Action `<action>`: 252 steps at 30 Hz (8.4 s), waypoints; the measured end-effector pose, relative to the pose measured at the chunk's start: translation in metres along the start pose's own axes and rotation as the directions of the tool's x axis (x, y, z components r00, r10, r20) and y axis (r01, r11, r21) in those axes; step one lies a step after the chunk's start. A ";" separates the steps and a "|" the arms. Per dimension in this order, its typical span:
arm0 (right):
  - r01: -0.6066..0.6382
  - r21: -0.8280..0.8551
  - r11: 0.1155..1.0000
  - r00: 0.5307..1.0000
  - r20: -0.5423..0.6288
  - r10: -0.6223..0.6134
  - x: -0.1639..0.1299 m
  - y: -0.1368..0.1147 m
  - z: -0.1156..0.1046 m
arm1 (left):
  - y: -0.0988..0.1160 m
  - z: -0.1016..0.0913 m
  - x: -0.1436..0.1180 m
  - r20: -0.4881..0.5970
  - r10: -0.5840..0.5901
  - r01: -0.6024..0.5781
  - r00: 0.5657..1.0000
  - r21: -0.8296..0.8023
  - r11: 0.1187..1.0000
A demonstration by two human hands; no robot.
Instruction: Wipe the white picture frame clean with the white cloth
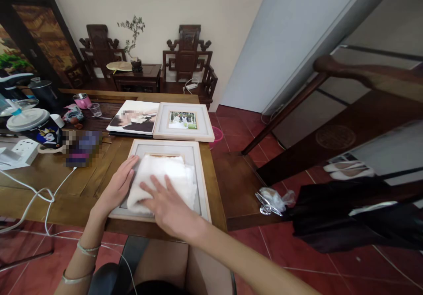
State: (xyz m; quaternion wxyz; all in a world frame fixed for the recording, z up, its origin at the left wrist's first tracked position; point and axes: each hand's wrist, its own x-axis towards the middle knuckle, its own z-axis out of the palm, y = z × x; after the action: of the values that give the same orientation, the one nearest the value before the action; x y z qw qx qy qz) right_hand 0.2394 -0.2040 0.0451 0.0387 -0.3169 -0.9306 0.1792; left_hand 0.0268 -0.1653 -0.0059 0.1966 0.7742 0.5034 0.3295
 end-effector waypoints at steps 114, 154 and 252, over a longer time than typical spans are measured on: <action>-0.398 -0.217 0.891 0.917 -0.108 0.384 -0.033 0.051 -0.033 | -0.013 0.000 0.004 0.004 0.050 -0.050 0.999 0.010 0.999; -0.326 -0.369 0.870 0.944 -0.088 0.317 0.005 0.053 -0.019 | -0.008 0.002 0.003 -0.032 0.000 -0.001 0.999 -0.034 0.999; 0.046 0.008 0.999 0.960 0.274 -0.047 -0.019 -0.003 -0.057 | -0.009 0.008 0.004 -0.062 0.024 -0.022 0.998 0.038 0.999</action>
State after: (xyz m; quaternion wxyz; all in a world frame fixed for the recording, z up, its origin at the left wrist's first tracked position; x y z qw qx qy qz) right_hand 0.2637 -0.2006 0.0998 -0.0863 -0.2672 -0.9340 0.2210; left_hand 0.0281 -0.1581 -0.0162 0.1622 0.7728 0.5064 0.3465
